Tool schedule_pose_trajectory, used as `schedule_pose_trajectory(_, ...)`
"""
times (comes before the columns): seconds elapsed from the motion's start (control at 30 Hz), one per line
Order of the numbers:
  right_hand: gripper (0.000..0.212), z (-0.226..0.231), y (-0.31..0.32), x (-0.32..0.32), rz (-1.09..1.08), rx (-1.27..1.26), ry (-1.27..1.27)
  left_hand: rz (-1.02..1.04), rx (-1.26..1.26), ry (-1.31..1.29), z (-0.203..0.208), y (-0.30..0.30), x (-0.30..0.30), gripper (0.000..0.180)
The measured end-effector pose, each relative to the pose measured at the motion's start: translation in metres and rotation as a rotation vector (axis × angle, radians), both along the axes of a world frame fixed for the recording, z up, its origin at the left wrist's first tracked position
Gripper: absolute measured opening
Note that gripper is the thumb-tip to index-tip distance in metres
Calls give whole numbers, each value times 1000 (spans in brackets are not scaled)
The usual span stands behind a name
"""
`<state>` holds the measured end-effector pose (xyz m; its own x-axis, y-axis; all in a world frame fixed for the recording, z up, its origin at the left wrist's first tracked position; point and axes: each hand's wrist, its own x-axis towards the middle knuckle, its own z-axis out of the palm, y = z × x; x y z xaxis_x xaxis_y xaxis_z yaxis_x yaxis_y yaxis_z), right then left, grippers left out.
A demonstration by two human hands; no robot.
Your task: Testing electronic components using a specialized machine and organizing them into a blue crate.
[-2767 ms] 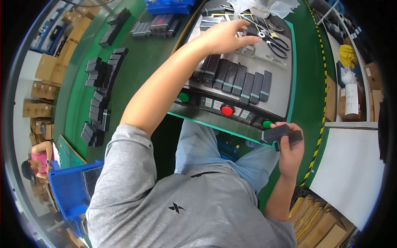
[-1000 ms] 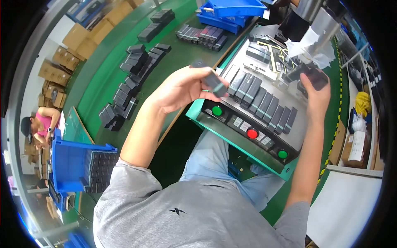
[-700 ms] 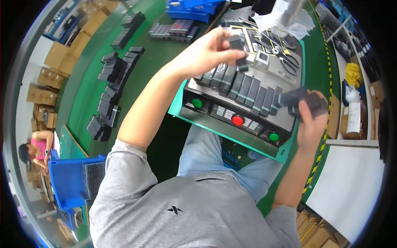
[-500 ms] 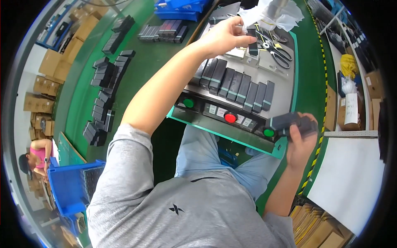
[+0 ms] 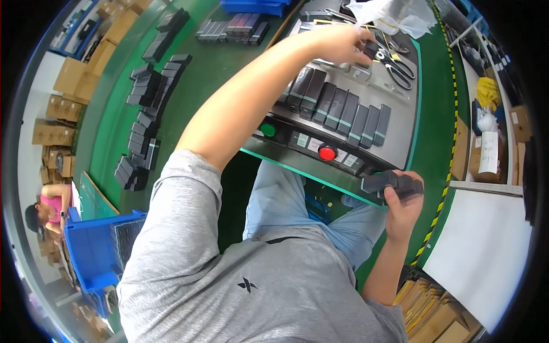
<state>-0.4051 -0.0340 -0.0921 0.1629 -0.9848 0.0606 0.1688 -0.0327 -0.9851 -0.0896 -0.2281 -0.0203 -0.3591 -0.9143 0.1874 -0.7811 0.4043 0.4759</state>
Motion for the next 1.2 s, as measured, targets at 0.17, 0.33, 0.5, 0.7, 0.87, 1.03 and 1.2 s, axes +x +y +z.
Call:
schedule_pose_trajectory(0.17,50,-15,-5,7,-19,-3,57,135,-218,124,2,72,11,55)
schedule_pose_trajectory(0.33,49,-32,-3,10,22,-3,98,324,455,820,-11,199,56,16)
schedule_pose_trajectory(0.5,48,-39,0,11,-14,-63,156,349,496,862,-96,237,65,4)
schedule_pose_trajectory(0.7,47,-4,-5,35,-37,-165,159,355,319,1070,-90,247,61,11)
schedule_pose_trajectory(0.87,45,50,-50,118,-25,-150,122,681,-415,649,-68,215,55,41)
schedule_pose_trajectory(1.03,62,24,-93,154,-117,-102,304,506,-170,466,-59,197,23,92)
schedule_pose_trajectory(1.2,70,15,-87,164,-228,-312,733,549,-183,334,-61,197,11,103)
